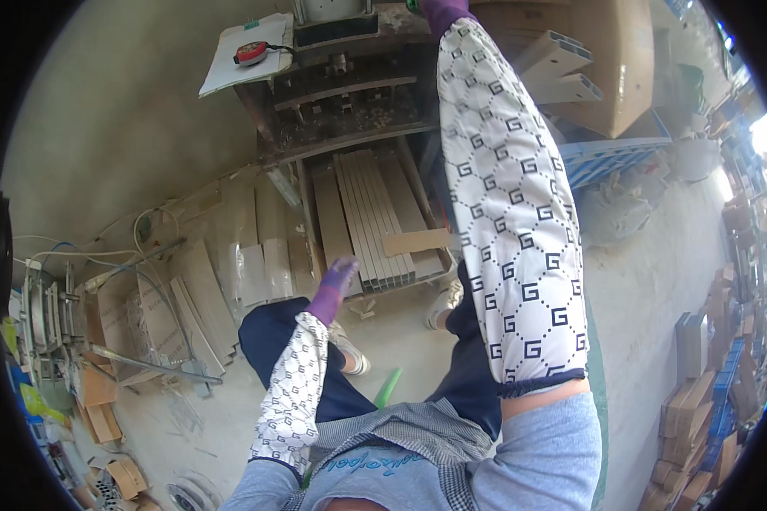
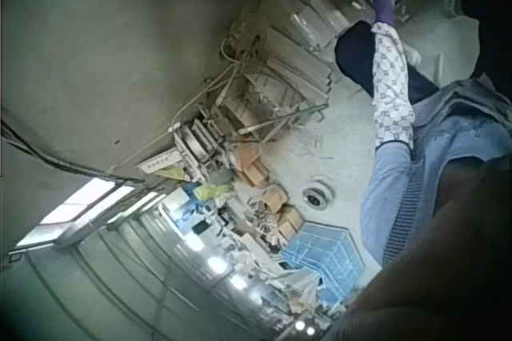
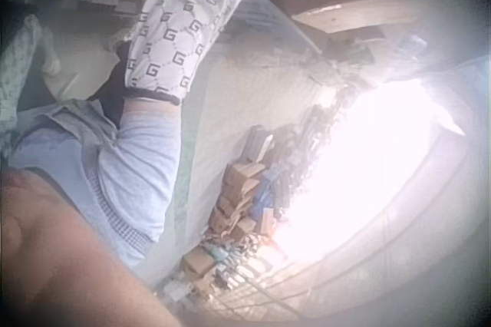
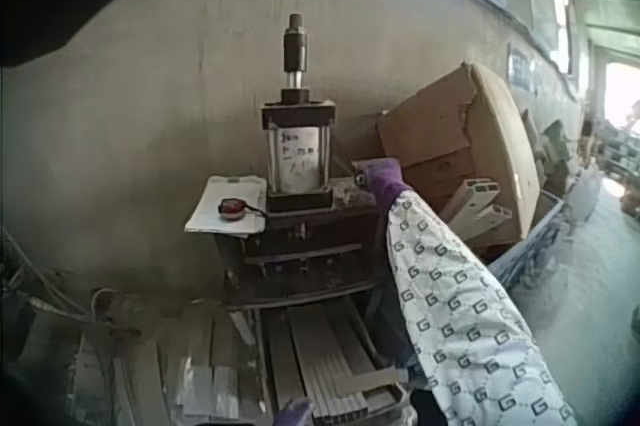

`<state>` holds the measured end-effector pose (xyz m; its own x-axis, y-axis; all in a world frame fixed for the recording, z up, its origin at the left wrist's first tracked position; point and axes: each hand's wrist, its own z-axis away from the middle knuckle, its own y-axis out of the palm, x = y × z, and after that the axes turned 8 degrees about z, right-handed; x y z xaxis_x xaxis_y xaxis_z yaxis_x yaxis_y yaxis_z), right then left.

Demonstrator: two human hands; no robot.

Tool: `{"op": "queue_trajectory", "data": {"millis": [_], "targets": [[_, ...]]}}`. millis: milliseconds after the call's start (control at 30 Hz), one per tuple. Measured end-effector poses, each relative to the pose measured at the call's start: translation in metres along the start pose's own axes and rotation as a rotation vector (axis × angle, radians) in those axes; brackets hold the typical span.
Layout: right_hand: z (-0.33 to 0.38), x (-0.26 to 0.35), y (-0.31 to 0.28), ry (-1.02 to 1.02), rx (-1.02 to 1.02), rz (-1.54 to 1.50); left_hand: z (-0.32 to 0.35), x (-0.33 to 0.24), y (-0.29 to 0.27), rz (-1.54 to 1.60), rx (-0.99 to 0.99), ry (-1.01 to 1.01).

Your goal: The recorder uses a utility knife and a tape measure to process and measure wooden boards in a workshop setting.

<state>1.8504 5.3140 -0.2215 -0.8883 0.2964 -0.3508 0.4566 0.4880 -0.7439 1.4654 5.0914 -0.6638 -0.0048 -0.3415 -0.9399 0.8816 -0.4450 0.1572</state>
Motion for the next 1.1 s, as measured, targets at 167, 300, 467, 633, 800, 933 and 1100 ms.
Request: {"op": "queue_trajectory", "data": {"millis": [167,300,467,633,800,933,1100], "targets": [[0.068,0.104,0.030,0.579,-0.532,-0.643,-0.017,0.051,-0.031,-0.433,-0.309,-0.290],[0.235,0.191,0.055,0.668,-0.280,-1.207,-0.019,0.098,-0.065,-0.727,-0.608,-0.213],[0.475,0.215,0.261,0.647,0.435,-0.698,-0.037,0.051,-0.004,-0.835,-0.623,-0.583],[0.457,0.242,0.225,0.545,0.905,-0.411,-0.012,0.026,-0.057,-1.201,-0.959,-0.243],[0.451,0.226,0.254,0.451,1.255,-0.392,-0.022,0.025,-0.101,-0.956,-0.759,-0.426],[0.475,0.221,0.278,0.429,1.167,-0.726,-0.010,-0.022,-0.085,-0.750,-0.569,-0.201],[0.465,0.311,0.219,0.415,0.925,-0.851,0.052,-0.058,-0.098,-0.971,-0.660,-0.190]]}}
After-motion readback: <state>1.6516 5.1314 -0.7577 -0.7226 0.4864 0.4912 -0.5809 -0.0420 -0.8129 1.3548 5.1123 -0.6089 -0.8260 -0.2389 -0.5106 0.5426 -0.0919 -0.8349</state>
